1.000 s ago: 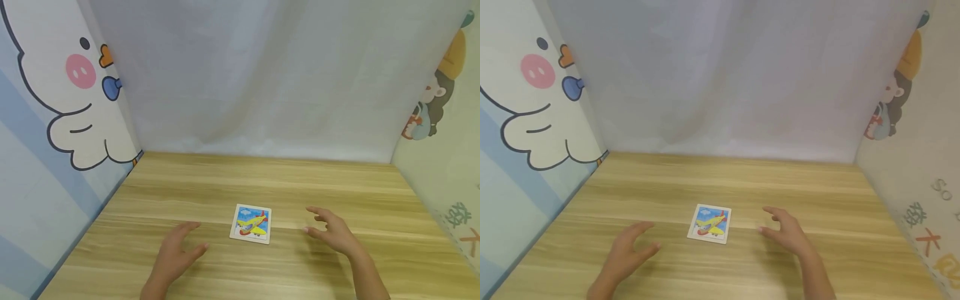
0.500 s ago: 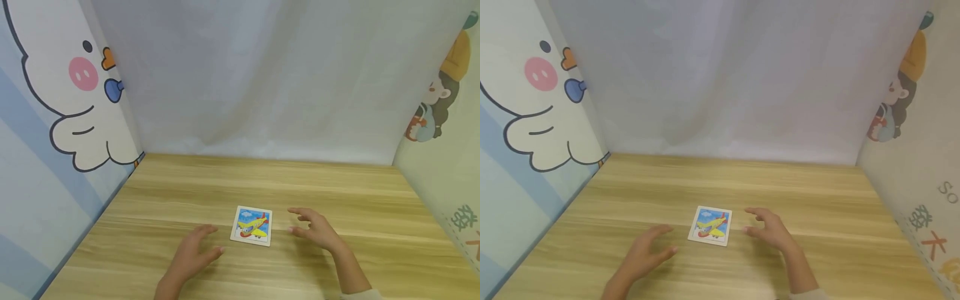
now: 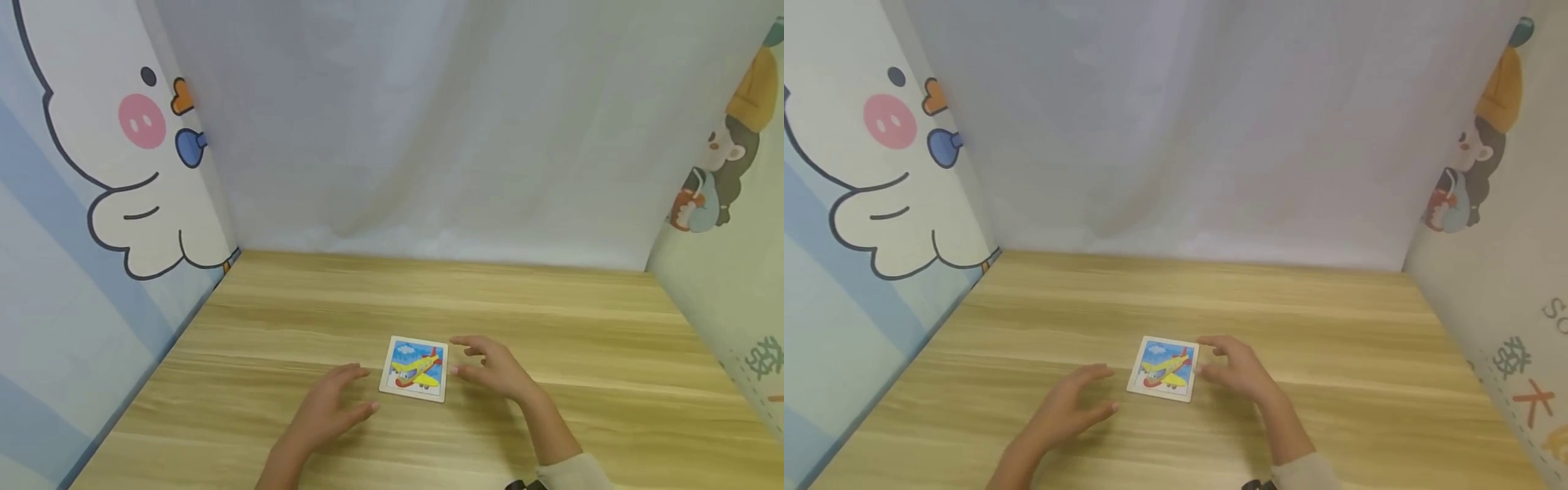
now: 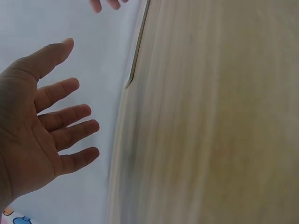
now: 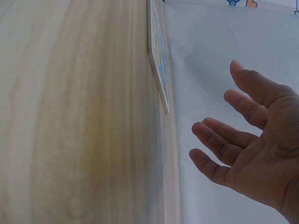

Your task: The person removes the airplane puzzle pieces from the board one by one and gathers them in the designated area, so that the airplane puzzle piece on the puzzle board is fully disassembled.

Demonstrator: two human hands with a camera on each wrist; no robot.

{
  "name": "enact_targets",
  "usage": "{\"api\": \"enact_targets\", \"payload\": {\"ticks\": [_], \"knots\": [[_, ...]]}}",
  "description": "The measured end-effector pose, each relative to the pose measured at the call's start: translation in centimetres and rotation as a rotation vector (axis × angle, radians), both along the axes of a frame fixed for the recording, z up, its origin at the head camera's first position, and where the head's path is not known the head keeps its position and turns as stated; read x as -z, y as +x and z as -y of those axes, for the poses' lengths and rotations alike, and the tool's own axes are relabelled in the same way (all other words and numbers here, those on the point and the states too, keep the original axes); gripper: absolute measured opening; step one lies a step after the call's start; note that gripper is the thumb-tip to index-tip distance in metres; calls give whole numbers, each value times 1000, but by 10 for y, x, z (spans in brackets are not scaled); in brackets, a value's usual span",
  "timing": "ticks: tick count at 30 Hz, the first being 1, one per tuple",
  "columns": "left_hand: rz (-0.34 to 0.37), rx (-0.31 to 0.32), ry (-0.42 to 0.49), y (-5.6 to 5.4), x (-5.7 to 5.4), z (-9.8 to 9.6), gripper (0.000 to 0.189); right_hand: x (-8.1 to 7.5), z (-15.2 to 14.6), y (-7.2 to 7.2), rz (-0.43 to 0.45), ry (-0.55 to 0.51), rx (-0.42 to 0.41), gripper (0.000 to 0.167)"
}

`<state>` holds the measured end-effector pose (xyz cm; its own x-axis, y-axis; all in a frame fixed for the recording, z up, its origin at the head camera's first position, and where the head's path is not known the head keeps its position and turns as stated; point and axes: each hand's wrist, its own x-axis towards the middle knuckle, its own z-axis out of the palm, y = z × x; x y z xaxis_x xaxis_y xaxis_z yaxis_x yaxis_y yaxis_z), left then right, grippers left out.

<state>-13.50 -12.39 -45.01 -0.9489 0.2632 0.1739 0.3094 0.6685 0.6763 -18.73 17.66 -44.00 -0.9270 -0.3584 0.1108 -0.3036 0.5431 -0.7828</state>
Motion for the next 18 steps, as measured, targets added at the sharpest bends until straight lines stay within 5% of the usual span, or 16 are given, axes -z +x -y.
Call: {"api": "enact_targets", "payload": {"ticks": [18], "knots": [[38, 159, -31, -24, 7, -12, 46, 4, 34, -28, 47, 5, -102, 42]]}}
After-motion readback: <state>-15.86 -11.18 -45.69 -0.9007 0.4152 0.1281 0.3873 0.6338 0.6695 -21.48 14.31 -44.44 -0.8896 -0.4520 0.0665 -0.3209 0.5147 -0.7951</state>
